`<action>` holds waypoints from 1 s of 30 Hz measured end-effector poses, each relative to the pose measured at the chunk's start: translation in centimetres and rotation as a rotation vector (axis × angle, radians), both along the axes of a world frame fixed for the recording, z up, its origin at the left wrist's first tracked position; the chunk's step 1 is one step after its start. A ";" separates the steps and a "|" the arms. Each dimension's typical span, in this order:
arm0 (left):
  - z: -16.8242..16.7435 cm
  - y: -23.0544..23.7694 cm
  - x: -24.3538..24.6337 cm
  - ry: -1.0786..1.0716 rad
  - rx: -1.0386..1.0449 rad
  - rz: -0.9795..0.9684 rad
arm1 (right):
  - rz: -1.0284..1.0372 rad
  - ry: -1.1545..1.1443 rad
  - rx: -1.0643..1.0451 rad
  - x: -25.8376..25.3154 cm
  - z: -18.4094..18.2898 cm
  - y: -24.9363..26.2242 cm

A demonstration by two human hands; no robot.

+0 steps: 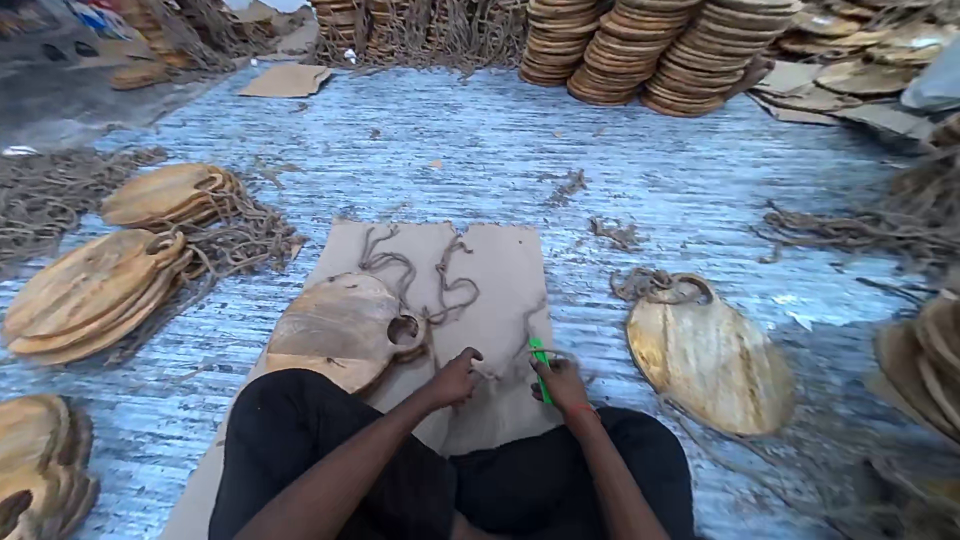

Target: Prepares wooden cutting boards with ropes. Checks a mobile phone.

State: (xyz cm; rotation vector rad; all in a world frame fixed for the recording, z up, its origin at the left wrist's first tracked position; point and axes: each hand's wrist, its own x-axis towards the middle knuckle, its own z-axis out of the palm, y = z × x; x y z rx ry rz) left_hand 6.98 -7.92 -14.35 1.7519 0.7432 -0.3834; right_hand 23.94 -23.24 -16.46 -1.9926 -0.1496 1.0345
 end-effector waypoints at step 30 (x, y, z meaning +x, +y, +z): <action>4.3 3.6 -7.6 -0.360 0.191 0.539 | -0.059 0.670 0.194 -13.0 3.1 2.7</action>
